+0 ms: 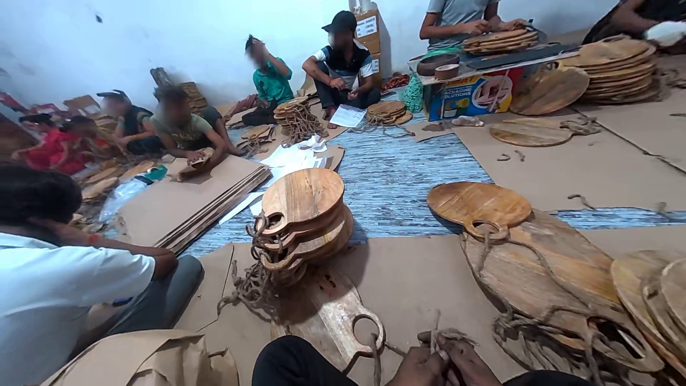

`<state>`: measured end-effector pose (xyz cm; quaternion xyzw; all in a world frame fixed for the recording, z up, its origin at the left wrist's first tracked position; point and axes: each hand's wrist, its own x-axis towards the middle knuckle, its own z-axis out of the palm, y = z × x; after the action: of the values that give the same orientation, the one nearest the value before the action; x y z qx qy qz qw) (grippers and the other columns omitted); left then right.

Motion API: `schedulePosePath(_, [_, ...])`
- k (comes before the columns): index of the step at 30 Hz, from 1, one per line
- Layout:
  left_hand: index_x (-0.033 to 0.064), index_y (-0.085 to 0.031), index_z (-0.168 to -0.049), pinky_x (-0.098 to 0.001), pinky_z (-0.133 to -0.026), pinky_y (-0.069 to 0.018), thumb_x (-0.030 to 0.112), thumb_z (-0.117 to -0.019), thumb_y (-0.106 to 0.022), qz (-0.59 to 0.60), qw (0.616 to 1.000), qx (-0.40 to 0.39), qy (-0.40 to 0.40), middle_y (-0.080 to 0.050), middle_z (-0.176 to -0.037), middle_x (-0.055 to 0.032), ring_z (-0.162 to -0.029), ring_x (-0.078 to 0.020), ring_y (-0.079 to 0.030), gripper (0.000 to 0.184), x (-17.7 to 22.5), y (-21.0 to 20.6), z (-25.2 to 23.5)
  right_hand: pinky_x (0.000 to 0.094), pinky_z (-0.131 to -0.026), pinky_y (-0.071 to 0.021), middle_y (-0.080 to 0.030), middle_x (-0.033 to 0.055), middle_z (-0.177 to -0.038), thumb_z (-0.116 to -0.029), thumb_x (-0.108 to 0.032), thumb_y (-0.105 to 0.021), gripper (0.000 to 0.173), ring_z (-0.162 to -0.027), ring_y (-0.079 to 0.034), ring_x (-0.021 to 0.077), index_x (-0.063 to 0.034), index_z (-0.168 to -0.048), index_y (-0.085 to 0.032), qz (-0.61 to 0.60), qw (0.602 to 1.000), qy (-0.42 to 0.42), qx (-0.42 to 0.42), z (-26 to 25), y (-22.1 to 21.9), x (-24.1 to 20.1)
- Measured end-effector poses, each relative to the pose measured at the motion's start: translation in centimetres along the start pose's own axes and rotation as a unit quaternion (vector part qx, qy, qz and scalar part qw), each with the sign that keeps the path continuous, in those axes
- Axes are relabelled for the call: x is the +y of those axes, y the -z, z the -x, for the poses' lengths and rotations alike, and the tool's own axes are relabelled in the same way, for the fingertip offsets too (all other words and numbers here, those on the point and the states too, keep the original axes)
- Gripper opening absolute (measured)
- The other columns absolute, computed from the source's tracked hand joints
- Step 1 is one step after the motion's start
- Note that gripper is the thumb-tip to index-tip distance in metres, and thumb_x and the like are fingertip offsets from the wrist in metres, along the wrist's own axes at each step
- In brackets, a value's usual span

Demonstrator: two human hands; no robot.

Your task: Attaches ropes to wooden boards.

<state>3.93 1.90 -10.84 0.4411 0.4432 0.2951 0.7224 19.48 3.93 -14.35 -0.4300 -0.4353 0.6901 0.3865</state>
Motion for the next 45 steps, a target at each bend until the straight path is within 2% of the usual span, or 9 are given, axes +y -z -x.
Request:
schedulePosePath(2, [-0.0030,-0.061,-0.100,-0.0235,-0.063,-0.0545,0.019,-0.1115,-0.035,-0.001,1.000,0.003,-0.011,-0.062,-0.074,0.0020,-0.062,-0.0041,-0.059,0.036,0.1,0.1,0.0,0.0185,-0.049,-0.0482,-0.068,-0.0071,-0.070,-0.1088,-0.011,-0.032,0.038,-0.050,-0.053,-0.0006,-0.0029,-0.110,-0.070,-0.001,1.000,-0.009,0.023,0.2,-0.3,-0.2])
schedulePosePath(6, [-0.0038,-0.062,-0.099,-0.0213,-0.060,-0.0525,0.018,-0.1116,-0.035,0.015,1.000,0.017,-0.022,-0.062,-0.072,0.0022,-0.059,-0.0025,-0.057,0.036,0.1,-0.1,0.0,0.0188,-0.051,-0.0519,-0.070,-0.0054,-0.069,-0.1053,-0.002,-0.041,0.026,-0.051,-0.058,0.0012,-0.0066,-0.100,-0.066,-0.068,0.996,0.005,0.051,0.3,-0.5,-0.5])
schedulePosePath(12, [-0.0002,-0.064,-0.095,-0.0208,-0.058,-0.0530,0.022,-0.1128,-0.026,0.049,0.998,0.014,-0.024,-0.066,-0.071,0.0024,-0.058,-0.0028,-0.060,0.047,0.1,0.6,-0.2,0.0223,-0.058,-0.0553,-0.071,-0.0059,-0.082,-0.1019,-0.011,-0.047,0.026,-0.060,-0.062,0.0036,-0.0112,-0.119,-0.066,-0.119,0.990,0.013,-0.070,-0.1,0.9,0.3])
schedulePosePath(18, [-0.0053,-0.064,-0.104,-0.0220,-0.057,-0.0477,0.028,-0.1135,-0.026,-0.101,0.995,0.017,-0.018,-0.065,-0.077,-0.0011,-0.058,-0.0031,-0.053,0.052,-1.1,0.9,-0.9,0.0235,-0.064,-0.0587,-0.074,-0.0033,-0.077,-0.1009,-0.005,-0.049,0.026,-0.064,-0.068,0.0051,-0.0076,-0.091,-0.072,-0.027,0.997,0.047,0.057,-0.4,0.3,0.8])
schedulePosePath(22, [-0.0067,-0.063,-0.108,-0.0256,-0.062,-0.0485,0.030,-0.1136,-0.030,-0.147,0.989,0.018,0.013,-0.065,-0.083,-0.0048,-0.062,-0.0066,-0.054,0.050,-1.1,1.1,-1.2,0.0256,-0.057,-0.0553,-0.068,-0.0024,-0.066,-0.0968,-0.007,-0.055,0.023,-0.056,-0.063,0.0066,-0.0063,-0.078,-0.067,0.072,0.985,0.056,0.145,-0.7,0.5,1.5])
schedulePosePath(32, [-0.0067,-0.062,-0.107,-0.0255,-0.063,-0.0506,0.029,-0.1140,-0.031,-0.139,0.989,0.014,0.049,-0.065,-0.085,-0.0061,-0.064,-0.0071,-0.057,0.048,-0.7,1.0,-1.2,0.0298,-0.066,-0.0616,-0.069,0.0006,-0.078,-0.1087,-0.006,-0.028,0.028,-0.066,-0.069,0.0108,-0.0034,-0.105,-0.056,-0.090,0.979,0.016,0.182,-0.6,-0.5,0.2])
schedulePosePath(38, [-0.0056,-0.063,-0.107,-0.0260,-0.060,-0.0512,0.031,-0.1139,-0.029,-0.089,0.995,0.033,0.041,-0.065,-0.082,-0.0047,-0.062,-0.0074,-0.058,0.050,-1.5,1.1,-1.4,0.0257,-0.072,-0.0594,-0.076,0.0016,-0.100,-0.1074,-0.013,-0.026,0.040,-0.081,-0.071,0.0091,-0.0006,-0.137,-0.052,-0.083,0.996,0.005,0.024,-0.5,0.5,0.3])
schedulePosePath(41, [-0.0053,-0.063,-0.106,-0.0258,-0.059,-0.0503,0.032,-0.1139,-0.029,-0.092,0.994,0.037,0.038,-0.064,-0.081,-0.0043,-0.061,-0.0072,-0.057,0.051,-1.2,1.2,-1.3,0.0271,-0.081,-0.0599,-0.075,0.0003,-0.101,-0.1037,-0.009,-0.029,0.040,-0.086,-0.072,0.0096,-0.0012,-0.136,-0.052,-0.101,0.995,0.018,-0.006,-0.6,0.9,0.3])
schedulePosePath(45, [-0.0072,-0.063,-0.107,-0.0293,-0.063,-0.0511,0.032,-0.1137,-0.031,-0.120,0.992,0.017,0.040,-0.065,-0.086,-0.0082,-0.064,-0.0102,-0.057,0.051,-1.3,1.1,-1.4,0.0255,-0.074,-0.0596,-0.071,-0.0022,-0.091,-0.1078,-0.008,-0.034,0.031,-0.079,-0.069,0.0080,-0.0035,-0.120,-0.062,-0.061,0.998,0.019,0.028,-0.4,0.7,0.5])
